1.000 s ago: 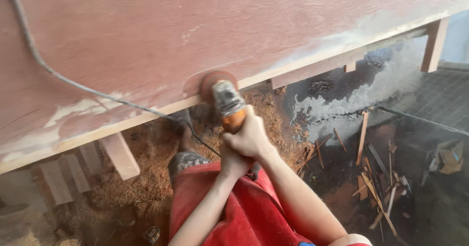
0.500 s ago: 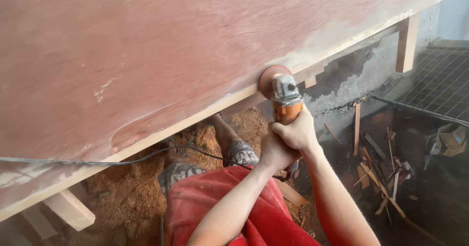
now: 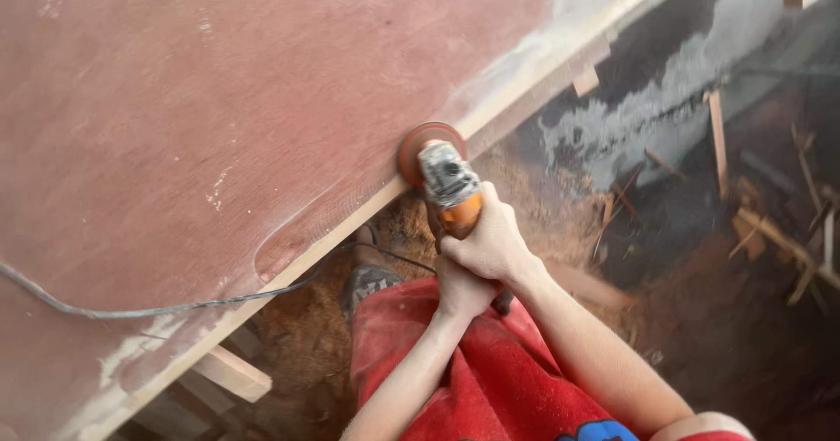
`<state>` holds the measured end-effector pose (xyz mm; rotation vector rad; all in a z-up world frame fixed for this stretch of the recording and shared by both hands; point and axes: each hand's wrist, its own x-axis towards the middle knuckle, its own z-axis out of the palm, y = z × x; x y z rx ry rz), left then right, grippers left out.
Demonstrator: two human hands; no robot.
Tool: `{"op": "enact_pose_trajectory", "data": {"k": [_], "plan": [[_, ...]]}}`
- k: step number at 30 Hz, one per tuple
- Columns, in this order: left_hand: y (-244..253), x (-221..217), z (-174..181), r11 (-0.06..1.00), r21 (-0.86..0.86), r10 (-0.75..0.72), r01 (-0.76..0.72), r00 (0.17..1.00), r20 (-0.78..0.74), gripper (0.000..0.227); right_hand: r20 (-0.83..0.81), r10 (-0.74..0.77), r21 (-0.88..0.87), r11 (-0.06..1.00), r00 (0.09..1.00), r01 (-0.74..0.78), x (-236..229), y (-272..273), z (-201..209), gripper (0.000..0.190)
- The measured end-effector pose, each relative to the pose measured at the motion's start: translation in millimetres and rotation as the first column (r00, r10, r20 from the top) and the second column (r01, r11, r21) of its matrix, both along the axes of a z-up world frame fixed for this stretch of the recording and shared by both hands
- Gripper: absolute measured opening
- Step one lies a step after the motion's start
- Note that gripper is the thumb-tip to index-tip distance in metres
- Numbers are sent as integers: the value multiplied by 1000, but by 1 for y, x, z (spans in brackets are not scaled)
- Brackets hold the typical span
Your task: The person uses an angle grinder with a sanding disc to sand the edges and surface of a large wooden board. They move the tool along the perimeter and across the face of the board, generating sawdust. The board is supported on wooden blocks in a workshop.
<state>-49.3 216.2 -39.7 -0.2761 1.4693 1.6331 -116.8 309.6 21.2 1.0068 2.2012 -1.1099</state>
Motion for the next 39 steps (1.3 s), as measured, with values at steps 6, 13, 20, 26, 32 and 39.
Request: {"op": "enact_pose_trajectory", "data": {"k": [6, 13, 20, 26, 32, 39], "plan": [[8, 26, -9, 999, 50, -1, 12, 979, -203, 51, 109, 144, -38, 989, 983, -141, 0, 4, 5, 61], [52, -24, -9, 940, -41, -334, 338, 892, -306, 37, -80, -79, 175, 980, 994, 92, 3, 62, 6, 66], [7, 18, -4, 997, 62, 57, -55, 998, -31, 53, 127, 142, -47, 989, 982, -137, 13, 10, -6, 62], [38, 8, -15, 985, -2, -161, 171, 925, -343, 39, -31, 1, 70, 998, 1000, 1, 17, 46, -4, 70], [32, -25, 6, 947, -97, -318, 305, 860, -399, 29, -138, -48, 150, 986, 989, 69, 12, 41, 0, 72], [30, 3, -1, 989, -60, -145, 133, 841, -522, 43, -86, 59, 62, 997, 995, -54, 27, 41, -15, 72]]}}
